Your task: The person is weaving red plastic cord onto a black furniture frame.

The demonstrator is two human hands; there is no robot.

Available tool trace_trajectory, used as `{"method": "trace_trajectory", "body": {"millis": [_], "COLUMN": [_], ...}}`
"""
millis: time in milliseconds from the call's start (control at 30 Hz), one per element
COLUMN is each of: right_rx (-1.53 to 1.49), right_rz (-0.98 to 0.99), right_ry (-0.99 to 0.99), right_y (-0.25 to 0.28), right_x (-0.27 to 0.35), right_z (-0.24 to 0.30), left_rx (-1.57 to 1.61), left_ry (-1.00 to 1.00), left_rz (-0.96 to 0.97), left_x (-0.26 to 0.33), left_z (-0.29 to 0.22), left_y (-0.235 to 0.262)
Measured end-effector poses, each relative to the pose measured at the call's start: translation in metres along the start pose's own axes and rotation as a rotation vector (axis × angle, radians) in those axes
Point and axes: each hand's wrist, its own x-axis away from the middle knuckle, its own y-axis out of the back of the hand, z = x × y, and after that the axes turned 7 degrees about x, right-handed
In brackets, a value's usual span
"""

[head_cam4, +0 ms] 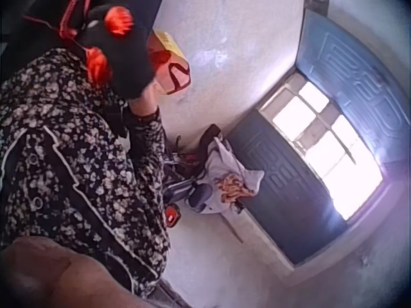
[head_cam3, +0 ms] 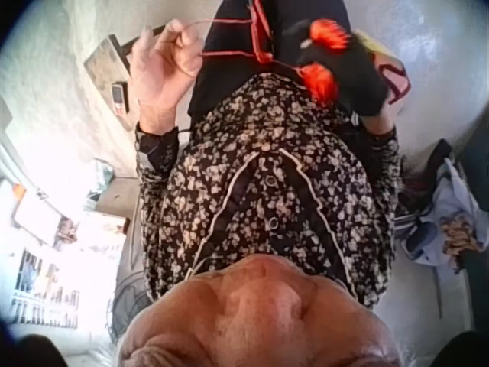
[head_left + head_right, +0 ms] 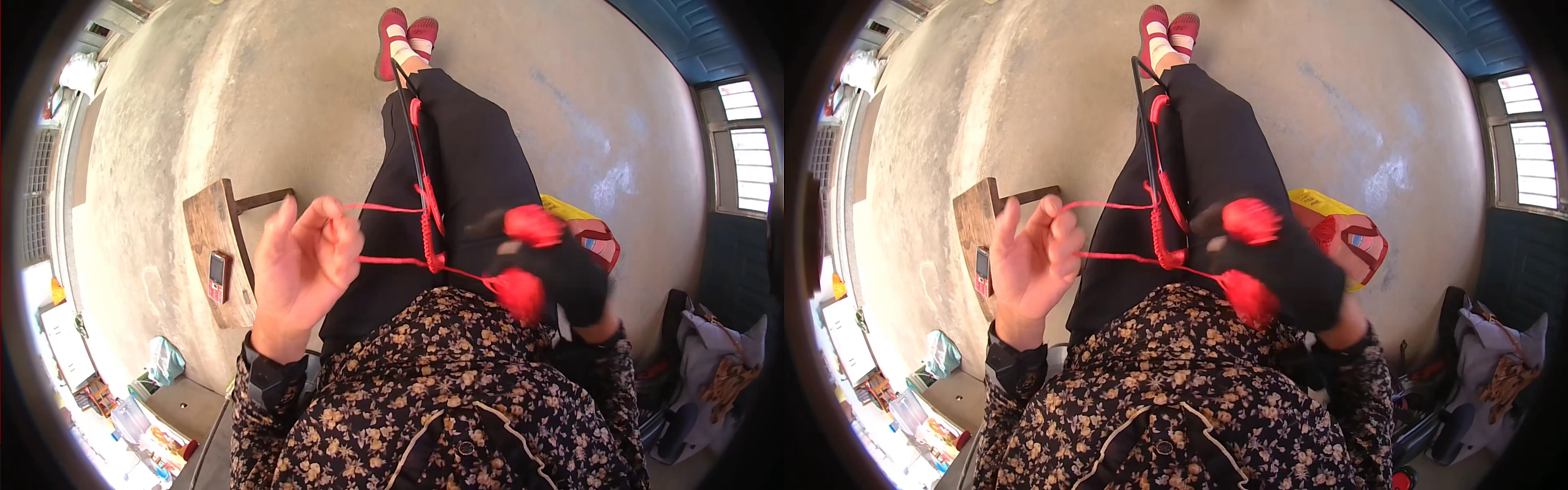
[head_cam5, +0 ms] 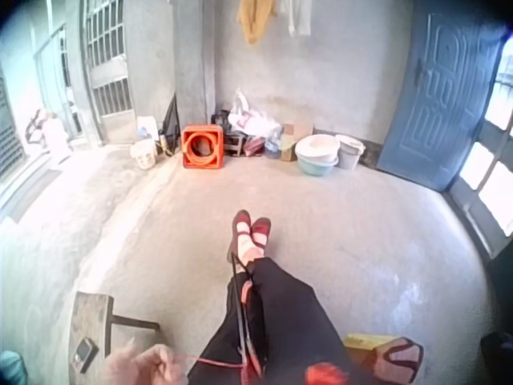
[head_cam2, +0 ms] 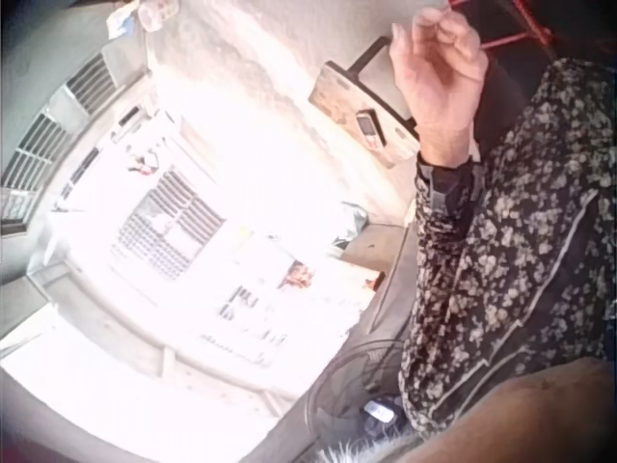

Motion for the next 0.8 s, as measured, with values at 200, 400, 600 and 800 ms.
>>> {"method": "trace_trajectory", "body": {"millis": [200, 400, 600, 800], "right_rx": [0.026, 0.137, 0.143, 0.207], "right_rz": [0.146, 0.150, 0.133, 0.132], "right_ry": [-0.312, -0.291, -0.262, -0.190], "right_y": [-0.056, -0.071, -0.074, -0.073], "right_x": [-0.026, -0.029, -0.025, -0.026], "right_z": [-0.030, -0.029, -0.038, -0.033], "left_rx": [-0.596, -0.827, -0.929, -1.033], "left_ry": [0.008, 0.140, 0.108, -0.005], "left_rz": [-0.355, -0.505, -0.405, -0.160], "left_x": [0.046, 0.088, 0.096, 0.071], "left_z": [-0.001, -0.016, -0.013, -0.025], "left_y": [0.010, 0.033, 0.042, -0.031]}}
